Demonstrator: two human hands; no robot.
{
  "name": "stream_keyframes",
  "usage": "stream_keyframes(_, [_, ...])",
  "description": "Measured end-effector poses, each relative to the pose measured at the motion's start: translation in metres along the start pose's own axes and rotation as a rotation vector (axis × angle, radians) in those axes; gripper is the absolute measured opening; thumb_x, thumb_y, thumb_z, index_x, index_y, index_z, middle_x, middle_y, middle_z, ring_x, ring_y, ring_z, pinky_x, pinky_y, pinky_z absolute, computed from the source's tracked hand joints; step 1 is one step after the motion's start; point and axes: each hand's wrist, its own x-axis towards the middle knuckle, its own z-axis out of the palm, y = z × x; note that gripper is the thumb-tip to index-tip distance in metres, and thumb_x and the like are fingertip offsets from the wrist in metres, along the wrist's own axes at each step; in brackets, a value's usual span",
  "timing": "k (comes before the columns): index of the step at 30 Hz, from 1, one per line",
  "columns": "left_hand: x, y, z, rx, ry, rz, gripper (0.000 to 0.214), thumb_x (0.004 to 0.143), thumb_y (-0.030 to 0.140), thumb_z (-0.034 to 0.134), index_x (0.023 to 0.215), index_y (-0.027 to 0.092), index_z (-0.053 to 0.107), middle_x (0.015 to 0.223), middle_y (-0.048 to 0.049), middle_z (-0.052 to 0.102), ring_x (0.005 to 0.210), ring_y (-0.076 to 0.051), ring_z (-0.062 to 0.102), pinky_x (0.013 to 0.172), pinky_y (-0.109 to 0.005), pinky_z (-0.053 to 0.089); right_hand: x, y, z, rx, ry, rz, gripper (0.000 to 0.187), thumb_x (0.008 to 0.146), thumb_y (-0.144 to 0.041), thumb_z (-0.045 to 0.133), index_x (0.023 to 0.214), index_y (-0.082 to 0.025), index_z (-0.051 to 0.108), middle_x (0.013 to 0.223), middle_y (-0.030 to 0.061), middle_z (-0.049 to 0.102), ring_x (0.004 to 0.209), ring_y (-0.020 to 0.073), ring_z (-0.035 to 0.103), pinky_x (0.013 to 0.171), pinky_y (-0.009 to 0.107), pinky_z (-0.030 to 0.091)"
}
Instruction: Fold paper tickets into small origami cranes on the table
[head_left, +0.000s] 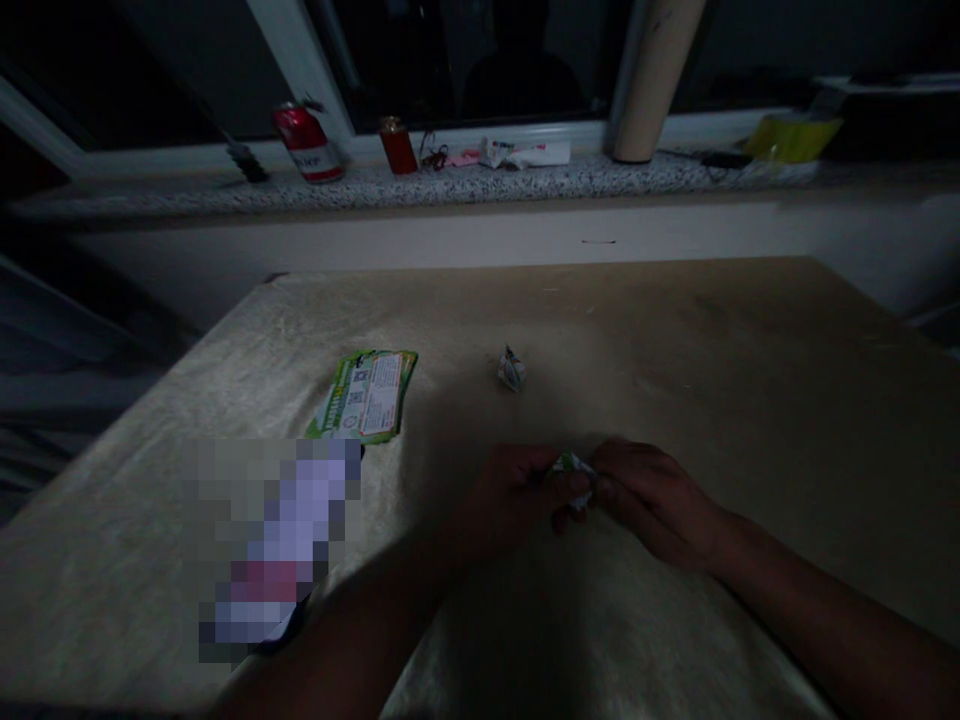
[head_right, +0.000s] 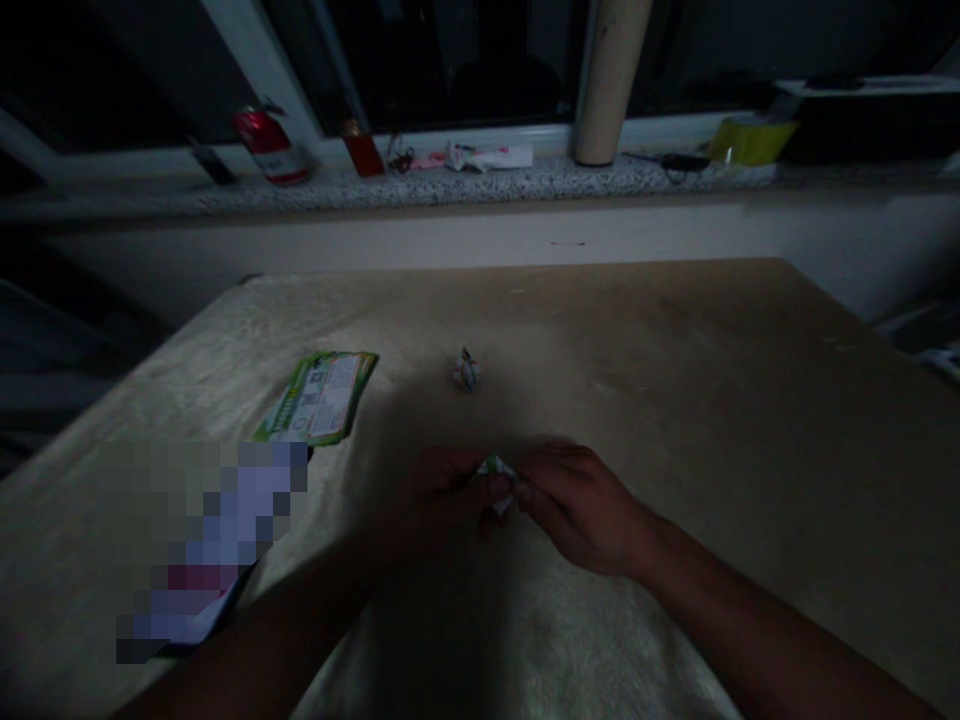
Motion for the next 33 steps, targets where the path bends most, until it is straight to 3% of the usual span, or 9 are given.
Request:
stream_keyframes(9, [-0.0008, 0.0025, -0.0009, 0.057, -0.019, 0.029, 0.033, 0.087, 0.044, 0.070, 0.072, 0.015, 0.070, 0.063, -0.0001, 0.062, 0.059, -0.011, 0.055, 0.058, -0.022, 0.044, -0.0016, 0.0020, -0.0018, 0.003, 0.041, -0.023, 0.029, 0.106, -0.025, 0.042, 0.084, -0.020, 0.060, 0.067, 0.0029, 0.062, 0.064, 0.0177, 0.059, 0.061, 0.031, 0.046])
stream_keyframes(15, [-0.0006, 0.0001, -0.0063, 0.062, 0.145, 0.026, 0.020, 0.078, 0.034, 0.079, 0.085, 0.015, 0.075, 0.067, 0.0005, 0.065, 0.059, -0.010, 0.056, 0.057, -0.022, 0.044, -0.0030, 0.0018, -0.0067, -0.029, 0.084, 0.012, 0.024, 0.103, -0.023, 0.045, 0.083, -0.021, 0.057, 0.066, 0.0014, 0.059, 0.057, 0.0157, 0.056, 0.053, 0.029, 0.043])
stream_keyframes(19, [-0.0003, 0.0031, -0.0047, 0.028, 0.195, 0.053, 0.019, 0.078, 0.032, 0.079, 0.086, 0.015, 0.075, 0.070, -0.0006, 0.067, 0.059, -0.010, 0.056, 0.056, -0.022, 0.046, -0.0049, 0.0011, -0.0066, -0.041, 0.220, 0.060, 0.005, 0.098, -0.024, 0.057, 0.097, -0.022, 0.061, 0.078, 0.0041, 0.069, 0.066, 0.0174, 0.066, 0.058, 0.028, 0.053])
stream_keyframes(22, [0.0005, 0.0037, -0.0019, -0.022, 0.207, 0.068, 0.022, 0.078, 0.032, 0.079, 0.091, 0.015, 0.075, 0.075, -0.0021, 0.070, 0.060, -0.010, 0.057, 0.057, -0.023, 0.048, -0.0059, 0.0018, -0.0056, -0.025, 0.286, 0.066, 0.013, 0.094, -0.023, 0.065, 0.107, -0.022, 0.063, 0.088, 0.0068, 0.074, 0.076, 0.0204, 0.072, 0.066, 0.031, 0.058])
stream_keyframes(25, [0.0012, 0.0013, -0.0006, -0.017, 0.210, 0.047, 0.024, 0.075, 0.031, 0.080, 0.093, 0.015, 0.074, 0.075, -0.0022, 0.070, 0.060, -0.011, 0.058, 0.057, -0.024, 0.049, -0.0053, 0.0025, -0.0051, 0.046, 0.277, 0.024, 0.017, 0.094, -0.019, 0.065, 0.111, -0.021, 0.066, 0.092, 0.0083, 0.075, 0.083, 0.0219, 0.073, 0.071, 0.034, 0.060])
stream_keyframes(28, [0.0003, -0.0017, -0.0021, 0.001, 0.181, 0.038, 0.037, 0.076, 0.030, 0.080, 0.109, 0.017, 0.072, 0.076, -0.0011, 0.069, 0.061, -0.012, 0.059, 0.059, -0.025, 0.050, -0.0048, 0.0030, -0.0055, 0.109, 0.263, 0.031, 0.016, 0.095, -0.017, 0.063, 0.109, -0.021, 0.068, 0.092, 0.0083, 0.074, 0.084, 0.0211, 0.073, 0.072, 0.033, 0.059])
stream_keyframes(30, [-0.0012, -0.0021, -0.0043, 0.081, 0.156, 0.080, 0.046, 0.078, 0.030, 0.080, 0.121, 0.020, 0.069, 0.077, -0.0007, 0.069, 0.066, -0.013, 0.061, 0.062, -0.026, 0.051, -0.0052, 0.0035, -0.0060, 0.137, 0.245, 0.051, 0.014, 0.095, -0.016, 0.063, 0.108, -0.021, 0.069, 0.091, 0.0079, 0.074, 0.084, 0.0204, 0.072, 0.072, 0.033, 0.059])
stream_keyframes(33, [-0.0036, 0.0005, -0.0071, 0.277, 0.124, 0.198, 0.037, 0.081, 0.030, 0.078, 0.117, 0.022, 0.074, 0.087, -0.0032, 0.073, 0.076, -0.015, 0.064, 0.071, -0.027, 0.051, -0.0061, 0.0046, -0.0066, 0.184, 0.222, 0.067, 0.012, 0.096, -0.015, 0.062, 0.104, -0.020, 0.069, 0.088, 0.0069, 0.073, 0.082, 0.0193, 0.072, 0.071, 0.031, 0.058])
